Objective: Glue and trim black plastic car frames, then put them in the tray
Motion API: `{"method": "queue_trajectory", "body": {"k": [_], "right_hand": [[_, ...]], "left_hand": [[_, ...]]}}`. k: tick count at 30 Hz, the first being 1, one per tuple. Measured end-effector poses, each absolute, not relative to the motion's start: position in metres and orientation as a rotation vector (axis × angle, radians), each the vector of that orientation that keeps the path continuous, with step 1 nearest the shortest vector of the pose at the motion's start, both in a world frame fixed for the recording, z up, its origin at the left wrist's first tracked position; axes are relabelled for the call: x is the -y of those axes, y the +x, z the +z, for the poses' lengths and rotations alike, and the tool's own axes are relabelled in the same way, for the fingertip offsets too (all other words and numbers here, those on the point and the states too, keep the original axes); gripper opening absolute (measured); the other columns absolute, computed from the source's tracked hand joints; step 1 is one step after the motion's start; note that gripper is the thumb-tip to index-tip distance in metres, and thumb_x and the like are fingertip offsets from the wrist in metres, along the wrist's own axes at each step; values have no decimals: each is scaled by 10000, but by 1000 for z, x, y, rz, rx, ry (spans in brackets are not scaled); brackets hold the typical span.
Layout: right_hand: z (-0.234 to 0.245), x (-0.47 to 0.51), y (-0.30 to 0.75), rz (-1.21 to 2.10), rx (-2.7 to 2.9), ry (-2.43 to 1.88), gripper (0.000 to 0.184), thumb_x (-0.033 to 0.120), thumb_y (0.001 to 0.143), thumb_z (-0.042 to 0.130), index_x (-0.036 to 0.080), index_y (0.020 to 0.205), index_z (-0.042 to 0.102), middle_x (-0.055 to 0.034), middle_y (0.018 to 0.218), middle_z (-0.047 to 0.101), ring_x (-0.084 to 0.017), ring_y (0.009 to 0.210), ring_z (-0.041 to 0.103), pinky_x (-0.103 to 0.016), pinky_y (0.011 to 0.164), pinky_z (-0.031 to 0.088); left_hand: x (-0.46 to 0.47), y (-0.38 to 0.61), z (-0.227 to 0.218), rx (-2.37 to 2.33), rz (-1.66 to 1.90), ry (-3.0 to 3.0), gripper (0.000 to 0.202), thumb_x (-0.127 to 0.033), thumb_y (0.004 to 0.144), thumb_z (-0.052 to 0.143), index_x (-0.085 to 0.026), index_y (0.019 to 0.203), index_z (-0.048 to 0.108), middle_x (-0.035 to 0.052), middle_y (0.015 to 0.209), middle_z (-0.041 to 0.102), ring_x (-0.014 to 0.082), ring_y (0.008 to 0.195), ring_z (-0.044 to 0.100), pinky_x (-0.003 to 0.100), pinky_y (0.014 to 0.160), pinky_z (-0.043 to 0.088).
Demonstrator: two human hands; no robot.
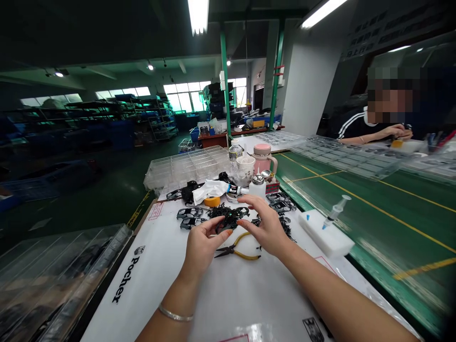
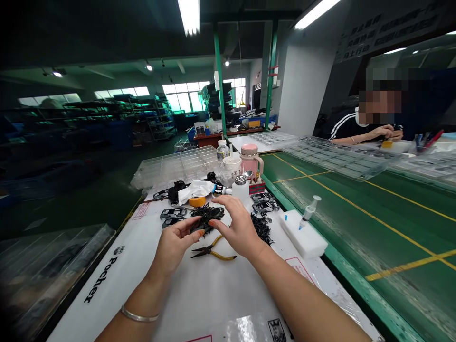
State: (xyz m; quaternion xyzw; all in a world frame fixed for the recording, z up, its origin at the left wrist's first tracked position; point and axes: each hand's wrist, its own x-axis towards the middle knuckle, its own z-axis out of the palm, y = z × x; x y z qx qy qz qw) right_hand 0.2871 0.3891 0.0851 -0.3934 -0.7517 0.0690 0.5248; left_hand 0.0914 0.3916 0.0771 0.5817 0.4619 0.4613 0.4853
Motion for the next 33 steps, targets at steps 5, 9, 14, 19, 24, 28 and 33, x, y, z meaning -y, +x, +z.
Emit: {"method": "queue_trajectory", "body": {"k": [5, 9, 14, 19, 24, 28, 33], "right_hand": [[76, -394, 285, 430, 1799, -1097, 487, 346, 851, 674, 230, 1301, 529, -92, 1267, 616, -255, 1160, 581, -441, 968, 491], [72, -398, 286, 541, 1763, -1010, 453, 340, 855, 666, 230, 1280, 557, -87, 1212, 639, -225, 1053, 626, -354, 824, 552], [73, -396, 288, 450, 1761, -871, 431, 322, 848, 691, 235, 1251, 565, -83, 1159, 648, -207, 1018, 624, -332, 830, 547], [72, -393, 285, 376, 1706, -788, 455, 345, 818, 735, 237, 1213, 536, -75, 1127, 642, -203, 1022, 623, -344, 874, 539], [73, -393, 287, 384, 1717, -829, 545, 344, 812, 740, 242, 1283, 486, -99, 1210, 616, -219, 1074, 618, -347, 873, 547], [77, -391, 292, 410, 1745, -809, 622, 321, 793, 759, 237, 1332, 461, -111, 1229, 612, -231, 1114, 607, -331, 844, 550], [82, -390, 297, 298, 1806, -795, 599, 302, 791, 763, 242, 1329, 505, -92, 1177, 637, -206, 1021, 626, -308, 792, 554]], "left_hand": [[-385, 94, 78, -1280, 1210, 1595, 540, -357, 683, 811, -193, 1182, 688, 60, 1043, 719, 224, 939, 671, 288, 802, 579], [-383, 93, 78, -1269, 1264, 1655, 536, -367, 682, 816, -203, 1177, 692, 51, 1042, 724, 227, 945, 675, 299, 831, 584], [-377, 90, 84, -1220, 1331, 1751, 520, -355, 680, 823, -204, 1163, 701, 49, 996, 734, 238, 907, 689, 327, 846, 592], [-372, 87, 87, -1210, 1413, 1855, 531, -364, 683, 828, -223, 1176, 692, 41, 990, 734, 230, 872, 693, 329, 854, 589], [-374, 88, 83, -1224, 1424, 1882, 520, -359, 698, 819, -241, 1187, 685, 45, 1037, 725, 241, 915, 689, 327, 864, 578], [-374, 89, 81, -1165, 1436, 1902, 502, -324, 715, 807, -268, 1197, 679, 41, 1118, 705, 248, 996, 670, 313, 853, 577], [-374, 91, 84, -1148, 1414, 1908, 513, -307, 745, 783, -280, 1239, 647, 43, 1193, 676, 246, 1069, 643, 305, 852, 576]]}}
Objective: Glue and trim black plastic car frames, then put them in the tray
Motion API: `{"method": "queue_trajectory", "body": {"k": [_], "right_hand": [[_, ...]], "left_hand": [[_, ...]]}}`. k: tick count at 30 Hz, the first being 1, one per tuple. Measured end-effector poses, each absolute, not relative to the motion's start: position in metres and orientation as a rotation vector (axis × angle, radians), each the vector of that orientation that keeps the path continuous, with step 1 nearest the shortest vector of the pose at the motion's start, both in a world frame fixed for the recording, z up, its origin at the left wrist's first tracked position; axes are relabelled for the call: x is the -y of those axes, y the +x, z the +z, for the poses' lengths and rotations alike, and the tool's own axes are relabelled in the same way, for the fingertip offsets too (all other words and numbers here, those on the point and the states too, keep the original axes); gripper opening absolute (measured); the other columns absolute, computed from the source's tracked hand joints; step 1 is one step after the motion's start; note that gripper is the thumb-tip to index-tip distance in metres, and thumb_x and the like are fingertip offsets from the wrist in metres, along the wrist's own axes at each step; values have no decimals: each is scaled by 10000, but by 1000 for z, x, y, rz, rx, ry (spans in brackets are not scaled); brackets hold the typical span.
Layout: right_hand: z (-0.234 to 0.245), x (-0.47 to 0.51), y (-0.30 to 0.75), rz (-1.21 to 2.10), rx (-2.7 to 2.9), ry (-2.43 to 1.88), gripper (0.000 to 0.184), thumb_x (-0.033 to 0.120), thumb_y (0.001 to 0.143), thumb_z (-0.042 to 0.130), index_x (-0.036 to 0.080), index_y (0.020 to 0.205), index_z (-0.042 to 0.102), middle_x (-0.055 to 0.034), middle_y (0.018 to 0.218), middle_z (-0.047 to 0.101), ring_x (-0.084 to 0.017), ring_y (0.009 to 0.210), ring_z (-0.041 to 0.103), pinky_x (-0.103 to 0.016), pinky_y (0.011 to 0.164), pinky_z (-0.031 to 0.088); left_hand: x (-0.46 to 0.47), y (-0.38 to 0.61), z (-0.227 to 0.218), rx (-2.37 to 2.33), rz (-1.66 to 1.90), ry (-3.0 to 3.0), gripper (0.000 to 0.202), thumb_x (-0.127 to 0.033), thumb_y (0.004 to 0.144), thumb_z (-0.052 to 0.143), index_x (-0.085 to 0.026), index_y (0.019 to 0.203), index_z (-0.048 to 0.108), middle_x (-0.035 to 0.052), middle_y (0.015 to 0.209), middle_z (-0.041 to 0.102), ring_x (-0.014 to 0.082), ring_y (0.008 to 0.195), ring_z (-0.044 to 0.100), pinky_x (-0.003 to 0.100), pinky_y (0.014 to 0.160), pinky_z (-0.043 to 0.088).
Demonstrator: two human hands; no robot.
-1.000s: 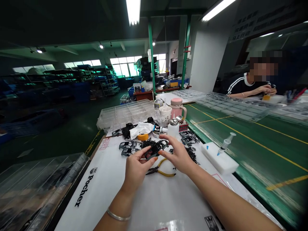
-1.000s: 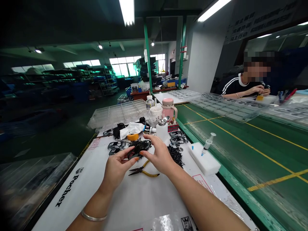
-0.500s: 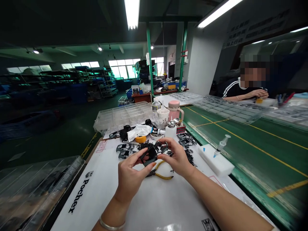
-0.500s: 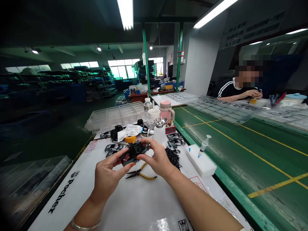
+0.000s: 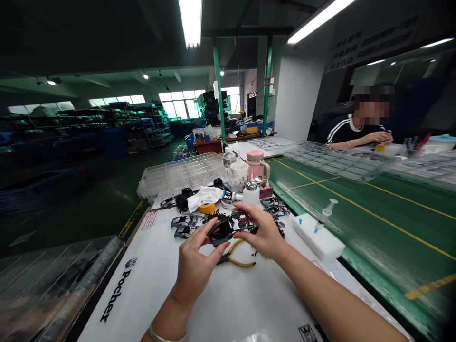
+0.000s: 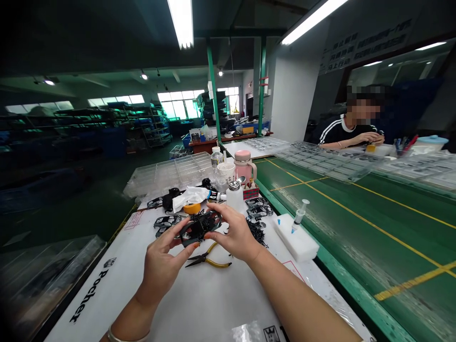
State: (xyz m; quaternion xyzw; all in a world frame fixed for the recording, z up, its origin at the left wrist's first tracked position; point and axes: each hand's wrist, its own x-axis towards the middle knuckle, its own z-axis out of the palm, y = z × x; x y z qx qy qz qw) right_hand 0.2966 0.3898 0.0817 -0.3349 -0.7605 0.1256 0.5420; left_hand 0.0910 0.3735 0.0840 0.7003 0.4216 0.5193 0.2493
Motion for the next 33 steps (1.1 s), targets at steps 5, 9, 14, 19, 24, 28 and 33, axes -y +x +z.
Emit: {"method": "queue_trajectory", "body": {"k": [5, 9, 14, 19, 24, 28, 33], "right_hand": [[85, -391, 298, 192, 1820, -734, 497, 358, 797, 755, 239, 1247, 581, -83, 1134, 654, -193, 956, 634, -293, 746, 570], [87, -390, 299, 179, 1819, -755, 495, 376, 791, 758, 242, 1238, 592, -77, 1101, 667, -190, 922, 643, -290, 727, 571], [94, -380, 298, 187, 1759, -815, 634, 343, 775, 774, 267, 1345, 506, -108, 1383, 515, -275, 1268, 498, -345, 831, 571], [100, -378, 300, -91, 1707, -788, 429, 226, 774, 772, 290, 1175, 635, -90, 1455, 425, -324, 1326, 428, -465, 957, 509], [98, -380, 293, -254, 1885, -720, 186, 168, 812, 720, 262, 972, 713, -82, 1367, 523, -346, 1344, 396, -574, 1065, 395], [97, -381, 289, -280, 1889, -699, 194, 115, 857, 639, 256, 965, 716, -90, 1336, 550, -329, 1340, 407, -566, 1044, 419], [97, -380, 287, -270, 1881, -667, 210, 59, 872, 570, 220, 897, 702, -97, 1270, 587, -312, 1312, 440, -547, 1016, 445]], "left_hand": [[-373, 93, 90, -1094, 1377, 1808, 517, -257, 721, 786, -253, 1222, 657, 60, 1208, 671, 273, 1132, 621, 317, 843, 585], [-373, 92, 93, -1069, 1335, 1754, 559, -234, 696, 795, -243, 1235, 648, 61, 1197, 677, 272, 1098, 641, 312, 817, 594], [-372, 93, 97, -1168, 1283, 1644, 616, -256, 648, 831, -201, 1234, 650, 83, 1152, 697, 273, 1021, 669, 286, 744, 593], [-381, 91, 93, -1067, 1191, 1411, 706, -304, 653, 843, -176, 1300, 591, 104, 1180, 685, 274, 1084, 649, 324, 893, 562], [-382, 89, 93, -1028, 1162, 1306, 768, -360, 633, 858, -132, 1308, 571, 130, 1100, 712, 289, 1045, 665, 373, 946, 534], [-380, 89, 97, -1001, 1129, 1280, 782, -361, 626, 863, -125, 1309, 564, 129, 1075, 719, 275, 998, 681, 340, 887, 551], [-379, 90, 99, -968, 1111, 1246, 754, -333, 633, 858, -126, 1299, 570, 113, 1004, 734, 240, 895, 698, 291, 770, 561]]}}
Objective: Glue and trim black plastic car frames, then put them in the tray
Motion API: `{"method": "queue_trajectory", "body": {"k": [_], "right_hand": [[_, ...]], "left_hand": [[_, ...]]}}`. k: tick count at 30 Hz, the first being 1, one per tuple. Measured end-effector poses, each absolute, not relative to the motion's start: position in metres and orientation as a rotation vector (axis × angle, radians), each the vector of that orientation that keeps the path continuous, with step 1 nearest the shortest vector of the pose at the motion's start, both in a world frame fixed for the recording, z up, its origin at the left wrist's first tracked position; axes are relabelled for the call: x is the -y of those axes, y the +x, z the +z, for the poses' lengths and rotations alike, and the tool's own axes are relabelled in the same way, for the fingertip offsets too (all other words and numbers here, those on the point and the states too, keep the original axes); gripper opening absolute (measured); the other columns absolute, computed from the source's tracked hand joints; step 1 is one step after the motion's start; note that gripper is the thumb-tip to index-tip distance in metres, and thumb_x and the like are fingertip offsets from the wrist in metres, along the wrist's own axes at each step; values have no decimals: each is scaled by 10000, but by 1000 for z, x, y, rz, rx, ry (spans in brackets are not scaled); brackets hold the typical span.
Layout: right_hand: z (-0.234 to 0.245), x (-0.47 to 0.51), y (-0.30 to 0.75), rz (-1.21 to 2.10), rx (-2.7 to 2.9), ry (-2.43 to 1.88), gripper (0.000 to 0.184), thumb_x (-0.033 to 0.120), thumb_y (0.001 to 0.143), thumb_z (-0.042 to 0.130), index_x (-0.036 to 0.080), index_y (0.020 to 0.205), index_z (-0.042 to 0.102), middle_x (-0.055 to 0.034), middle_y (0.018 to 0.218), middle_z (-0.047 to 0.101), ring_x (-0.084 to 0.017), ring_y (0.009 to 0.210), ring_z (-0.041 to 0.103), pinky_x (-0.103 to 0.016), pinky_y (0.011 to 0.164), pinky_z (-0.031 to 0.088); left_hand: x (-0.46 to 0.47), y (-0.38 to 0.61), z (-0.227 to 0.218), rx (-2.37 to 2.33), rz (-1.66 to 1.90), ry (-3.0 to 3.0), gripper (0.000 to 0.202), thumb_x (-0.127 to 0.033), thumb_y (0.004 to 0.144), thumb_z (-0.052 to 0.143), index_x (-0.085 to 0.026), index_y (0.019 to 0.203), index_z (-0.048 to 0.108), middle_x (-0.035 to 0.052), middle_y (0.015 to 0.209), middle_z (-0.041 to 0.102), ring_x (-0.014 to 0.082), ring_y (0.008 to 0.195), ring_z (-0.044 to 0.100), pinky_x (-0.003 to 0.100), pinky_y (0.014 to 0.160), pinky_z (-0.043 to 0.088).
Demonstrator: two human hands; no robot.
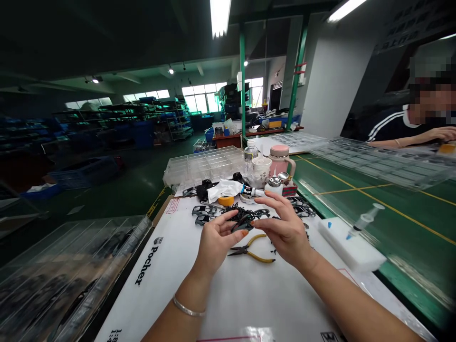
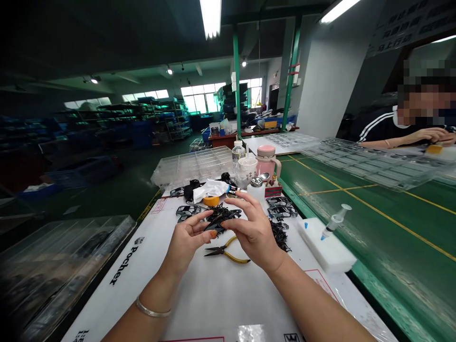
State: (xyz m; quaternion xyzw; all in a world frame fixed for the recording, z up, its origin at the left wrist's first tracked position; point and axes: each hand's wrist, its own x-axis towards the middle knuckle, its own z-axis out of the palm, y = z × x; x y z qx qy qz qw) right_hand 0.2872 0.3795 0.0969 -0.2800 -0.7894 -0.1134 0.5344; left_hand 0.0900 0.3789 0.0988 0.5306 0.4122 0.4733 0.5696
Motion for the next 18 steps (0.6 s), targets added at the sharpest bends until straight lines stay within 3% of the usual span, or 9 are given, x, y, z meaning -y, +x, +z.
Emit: {"method": "queue_trajectory", "body": {"k": [4, 7, 11, 14, 16, 18], "right_hand": [[96, -378, 286, -238, 1877, -655, 215, 32, 872, 547, 201, 887, 679, -99, 1212, 610, -297, 1287, 468, -522, 1012, 455], [95, -378, 285, -200, 1880, -679, 240, 51, 881, 556, 225, 997, 673, -92, 1315, 560, -290, 1327, 430, -506, 1028, 455], [95, -379, 286, -97, 1805, -836, 530, 214, 857, 680, 282, 1353, 506, -100, 1478, 413, -296, 1357, 402, -498, 1038, 469], [93, -380, 291, -29, 1644, -893, 663, 301, 815, 730, 313, 1411, 441, -84, 1476, 419, -300, 1337, 431, -482, 980, 521], [90, -380, 295, 8, 1563, -899, 656, 316, 809, 727, 329, 1405, 453, -78, 1454, 444, -317, 1311, 459, -499, 926, 546], [85, -384, 297, 30, 1528, -907, 668, 336, 795, 735, 336, 1405, 463, -91, 1424, 469, -350, 1275, 489, -552, 897, 542]], "left_hand": [[-378, 92, 98, -935, 1117, 1229, 754, -331, 627, 863, -119, 1290, 575, 112, 963, 738, 226, 839, 696, 283, 722, 554], [-378, 92, 96, -917, 1128, 1224, 754, -354, 626, 863, -125, 1287, 581, 123, 998, 731, 237, 865, 693, 292, 731, 552], [-385, 90, 92, -913, 1201, 1196, 750, -348, 619, 866, -145, 1286, 588, 128, 1081, 710, 259, 986, 668, 303, 797, 539], [-392, 89, 84, -952, 1304, 1042, 704, -269, 583, 880, -163, 1233, 631, 119, 1132, 689, 255, 1088, 625, 276, 829, 517], [-394, 89, 80, -966, 1358, 907, 643, -223, 551, 885, -149, 1154, 675, 123, 1112, 691, 238, 1040, 638, 254, 782, 512], [-397, 87, 79, -993, 1419, 809, 566, -215, 550, 876, -115, 1079, 701, 138, 1017, 709, 211, 855, 672, 251, 674, 510]]}}
